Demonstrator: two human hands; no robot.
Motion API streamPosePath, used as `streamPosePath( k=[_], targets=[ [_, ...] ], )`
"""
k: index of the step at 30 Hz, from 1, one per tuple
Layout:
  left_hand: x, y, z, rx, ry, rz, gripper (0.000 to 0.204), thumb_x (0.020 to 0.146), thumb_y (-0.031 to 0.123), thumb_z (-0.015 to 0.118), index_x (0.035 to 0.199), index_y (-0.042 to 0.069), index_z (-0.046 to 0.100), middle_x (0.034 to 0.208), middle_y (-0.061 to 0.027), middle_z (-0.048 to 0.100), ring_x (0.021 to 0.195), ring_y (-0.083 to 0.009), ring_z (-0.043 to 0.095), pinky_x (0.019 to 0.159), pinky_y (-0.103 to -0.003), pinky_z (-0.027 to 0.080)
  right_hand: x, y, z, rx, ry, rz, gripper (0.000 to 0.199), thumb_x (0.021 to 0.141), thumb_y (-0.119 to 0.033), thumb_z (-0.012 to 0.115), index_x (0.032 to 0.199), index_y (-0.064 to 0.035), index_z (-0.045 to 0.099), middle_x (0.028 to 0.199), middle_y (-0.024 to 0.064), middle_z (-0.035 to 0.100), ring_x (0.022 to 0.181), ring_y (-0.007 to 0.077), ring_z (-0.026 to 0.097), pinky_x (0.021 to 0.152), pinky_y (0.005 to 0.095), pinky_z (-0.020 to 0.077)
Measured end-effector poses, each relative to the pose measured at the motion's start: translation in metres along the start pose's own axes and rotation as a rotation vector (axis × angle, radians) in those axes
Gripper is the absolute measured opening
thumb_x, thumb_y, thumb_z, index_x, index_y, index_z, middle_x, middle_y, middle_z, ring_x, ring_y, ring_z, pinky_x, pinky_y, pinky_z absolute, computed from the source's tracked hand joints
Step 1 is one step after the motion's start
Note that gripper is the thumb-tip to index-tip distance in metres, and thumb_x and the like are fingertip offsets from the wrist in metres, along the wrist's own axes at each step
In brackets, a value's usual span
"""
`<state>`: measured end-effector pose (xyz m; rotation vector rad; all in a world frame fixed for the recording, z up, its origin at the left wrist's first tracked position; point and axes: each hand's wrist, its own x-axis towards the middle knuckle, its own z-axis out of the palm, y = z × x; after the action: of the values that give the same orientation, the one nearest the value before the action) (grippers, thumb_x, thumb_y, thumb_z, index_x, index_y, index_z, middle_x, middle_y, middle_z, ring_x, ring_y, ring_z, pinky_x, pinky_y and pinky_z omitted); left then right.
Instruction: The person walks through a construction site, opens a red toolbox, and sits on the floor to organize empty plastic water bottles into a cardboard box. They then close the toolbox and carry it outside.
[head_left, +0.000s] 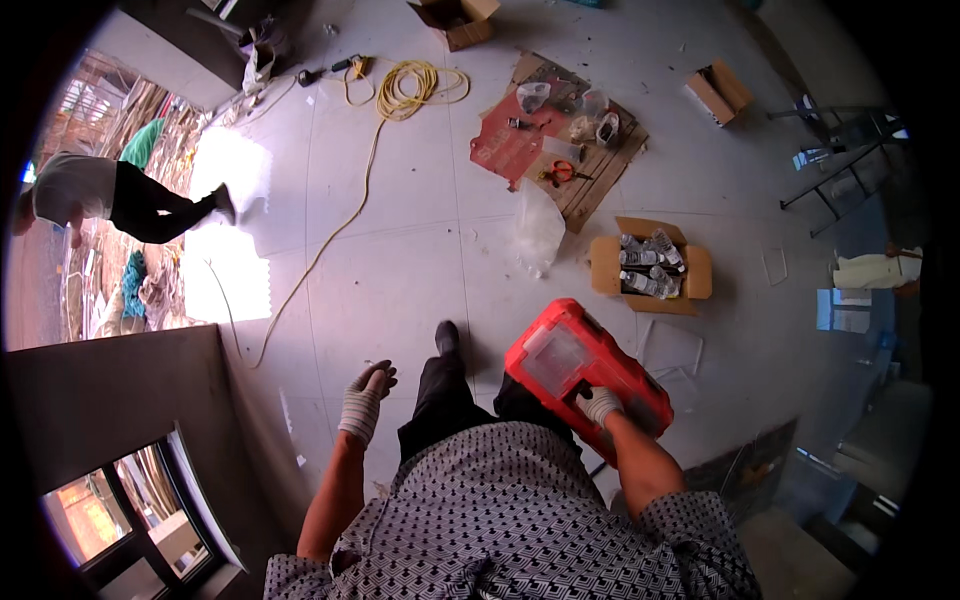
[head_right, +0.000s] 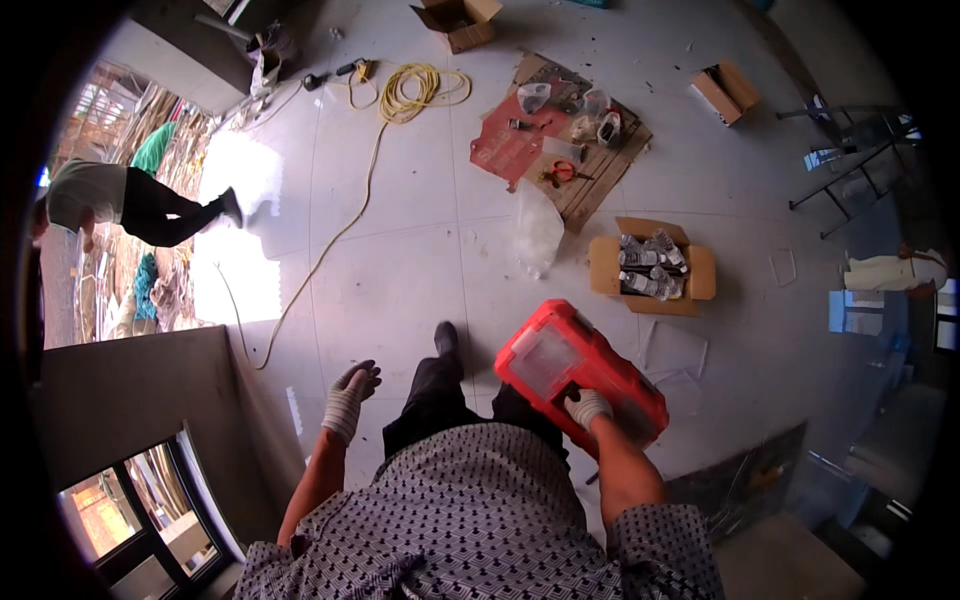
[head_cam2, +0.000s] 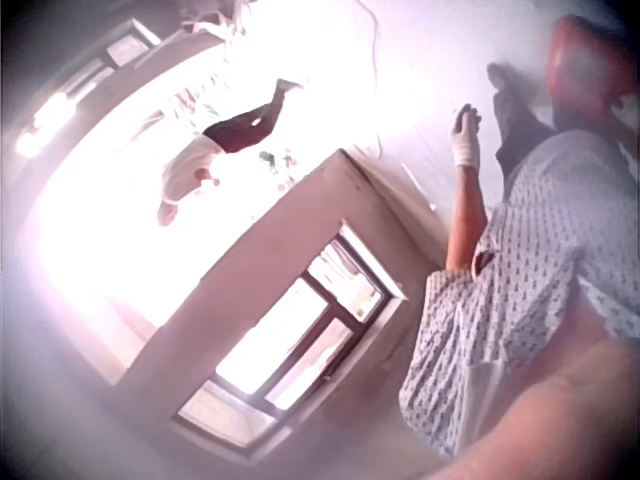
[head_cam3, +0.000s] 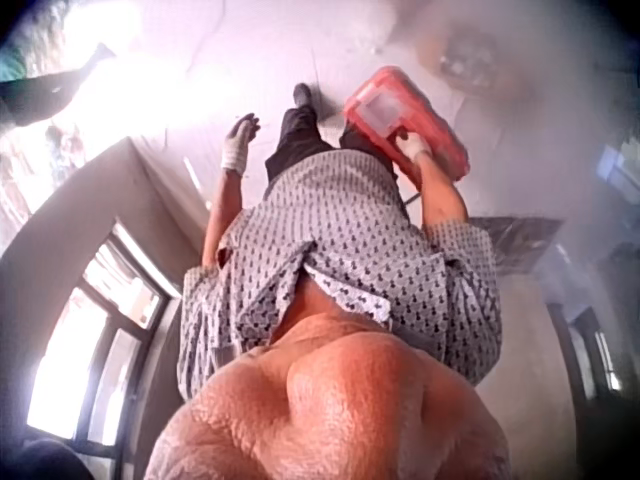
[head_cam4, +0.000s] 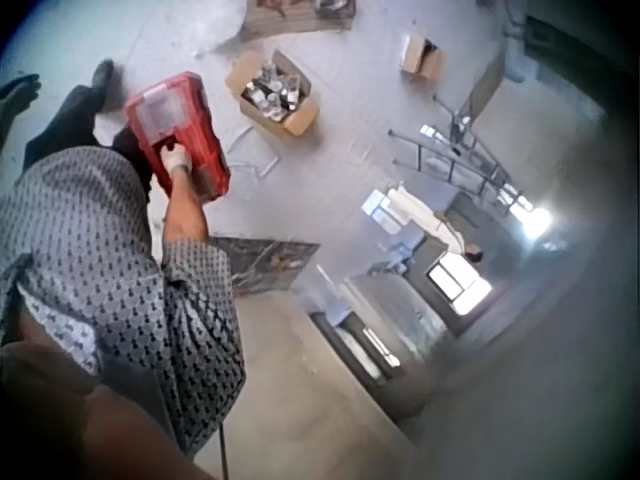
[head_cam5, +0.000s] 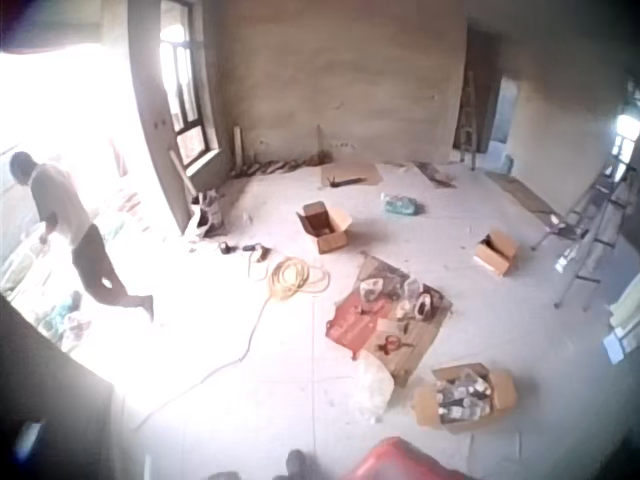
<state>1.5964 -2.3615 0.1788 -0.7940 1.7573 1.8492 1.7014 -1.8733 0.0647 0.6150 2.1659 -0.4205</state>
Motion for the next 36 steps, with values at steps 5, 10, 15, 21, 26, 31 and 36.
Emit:
streamPosePath(
  k=[5, 10, 15, 21, 26, 31, 36],
  targets=[
    [0.03, -0.029, -0.053, -0.024, 0.118, -0.152, 0.032, 0.096, 0.027, 0.058, 0.122, 0.009, 0.064, 0.108, -0.008, 0.07, 0.094, -0.0193, 0.066, 0.079, -0.031, 0.049, 0.015, 0.017, 0.024, 0.33, 0.08, 0.123, 0.039, 0.085, -0.044, 0.062, 0.083, -0.0048, 0.068, 0.068, 0.0122, 0.063, 0.059, 0.0262, 0.064, 0.059, 0.042, 0.0519],
    [0.061, -0.067, -0.114, 0.0, 0.243, -0.424, 0.032, 0.093, 0.024, 0.057, 0.12, 0.008, 0.063, 0.1, -0.0061, 0.069, 0.083, -0.0172, 0.066, 0.065, -0.029, 0.046, 0.018, 0.022, 0.042, 0.552, 0.203, 0.283, 0.035, 0.086, -0.041, 0.067, 0.08, -0.0062, 0.062, 0.064, 0.0059, 0.059, 0.053, 0.02, 0.056, 0.05, 0.0393, 0.0454],
    [0.101, -0.045, -0.164, 0.011, 0.243, -0.415, 0.032, 0.093, 0.025, 0.057, 0.119, 0.01, 0.064, 0.098, -0.0053, 0.07, 0.083, -0.0174, 0.066, 0.066, -0.03, 0.047, -0.008, -0.054, 0.003, 1.089, 0.155, 0.499, 0.029, 0.087, -0.038, 0.07, 0.082, -0.0125, 0.058, 0.062, 0.0012, 0.053, 0.051, 0.0152, 0.05, 0.046, 0.0337, 0.0408],
    [0.207, 0.05, -0.178, -0.01, 0.189, -0.231, 0.031, 0.095, 0.028, 0.055, 0.12, 0.013, 0.065, 0.104, -0.0049, 0.07, 0.088, -0.0164, 0.067, 0.072, -0.029, 0.048, -0.018, -0.11, -0.015, 1.199, 0.336, 0.481, 0.032, 0.087, -0.039, 0.071, 0.085, -0.009, 0.06, 0.065, 0.0012, 0.054, 0.05, 0.0165, 0.049, 0.046, 0.0348, 0.0392],
    [0.24, 0.114, -0.168, -0.09, 0.132, -0.049, 0.032, 0.097, 0.029, 0.054, 0.123, 0.012, 0.064, 0.107, -0.0055, 0.069, 0.092, -0.0155, 0.065, 0.074, -0.028, 0.048, 0.018, -0.106, -0.007, 1.168, 0.38, 0.466, 0.041, 0.084, -0.039, 0.074, 0.101, -0.0028, 0.066, 0.08, 0.0043, 0.062, 0.067, 0.0169, 0.055, 0.061, 0.0372, 0.0464],
    [0.235, 0.107, -0.172, -0.059, 0.189, -0.089, 0.029, 0.095, 0.028, 0.055, 0.118, 0.014, 0.066, 0.102, -0.004, 0.07, 0.087, -0.0145, 0.066, 0.07, -0.027, 0.047, 0.072, -0.104, -0.004, 1.024, 0.34, 0.392, 0.048, 0.082, -0.042, 0.073, 0.104, 0.0008, 0.068, 0.087, 0.0069, 0.064, 0.076, 0.0201, 0.059, 0.073, 0.0379, 0.0485],
    [0.187, 0.051, -0.168, -0.085, 0.337, -0.309, 0.031, 0.091, 0.024, 0.056, 0.117, 0.01, 0.065, 0.095, -0.004, 0.069, 0.08, -0.0152, 0.066, 0.062, -0.028, 0.045, 0.106, -0.102, -0.025, 0.737, 0.305, 0.273, 0.056, 0.079, -0.05, 0.071, 0.094, 0.0038, 0.07, 0.084, 0.0107, 0.066, 0.08, 0.0196, 0.063, 0.074, 0.0387, 0.049]
  ],
)
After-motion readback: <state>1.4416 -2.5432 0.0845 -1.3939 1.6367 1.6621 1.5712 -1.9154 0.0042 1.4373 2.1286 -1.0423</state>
